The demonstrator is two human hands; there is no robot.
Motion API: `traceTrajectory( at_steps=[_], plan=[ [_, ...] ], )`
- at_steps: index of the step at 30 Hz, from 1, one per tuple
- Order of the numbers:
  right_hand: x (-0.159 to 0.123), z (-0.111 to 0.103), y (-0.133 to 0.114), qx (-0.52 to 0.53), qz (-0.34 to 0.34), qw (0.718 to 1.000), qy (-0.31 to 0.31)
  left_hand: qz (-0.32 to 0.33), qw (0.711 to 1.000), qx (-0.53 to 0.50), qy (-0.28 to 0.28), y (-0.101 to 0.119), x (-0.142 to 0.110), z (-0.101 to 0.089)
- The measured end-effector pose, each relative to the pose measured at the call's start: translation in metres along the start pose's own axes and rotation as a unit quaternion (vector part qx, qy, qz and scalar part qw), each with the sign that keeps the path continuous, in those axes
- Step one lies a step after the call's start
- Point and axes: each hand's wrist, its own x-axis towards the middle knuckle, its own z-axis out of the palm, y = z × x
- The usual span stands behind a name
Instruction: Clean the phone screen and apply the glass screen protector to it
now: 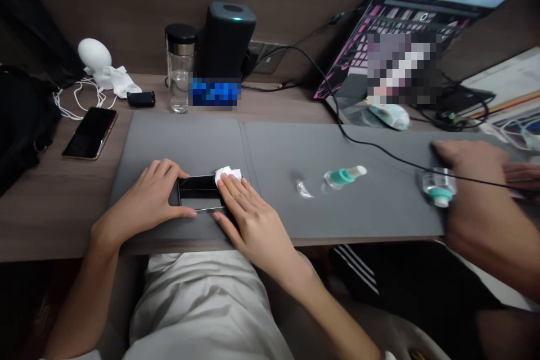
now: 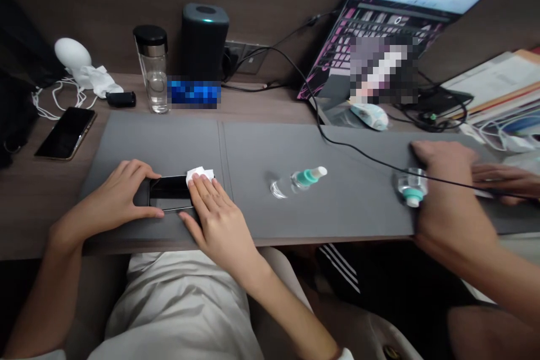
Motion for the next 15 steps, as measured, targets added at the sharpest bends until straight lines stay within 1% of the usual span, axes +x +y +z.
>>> traceTrajectory(
  at_steps=[4,6,8,11,13,15],
  plan=[
    [-0.02,-0.008,-0.009,-0.013,-0.015,1.0,-0.015,0.004,1.0,0.007,0.006,0.003,0.0,0.0],
    [-0.022,-0.011,-0.01,-0.015,-0.023,0.999,-0.02,0.004,1.0,0.012,0.005,0.005,0.0,0.0],
    [-0.016,-0.011,-0.007,-0.008,-0.026,0.999,-0.027,0.008,1.0,0.019,0.001,0.006,-0.001,-0.001],
    [0.002,-0.004,-0.003,0.005,-0.026,0.999,-0.031,0.014,1.0,0.021,-0.001,0.007,-0.002,-0.001],
    [0.012,0.002,-0.003,0.006,-0.025,0.999,-0.022,0.015,1.0,0.021,-0.001,0.007,-0.002,-0.001],
    [0.016,0.006,-0.004,0.006,-0.023,1.0,-0.007,0.012,1.0,0.022,-0.003,0.008,-0.002,-0.002]
  ],
)
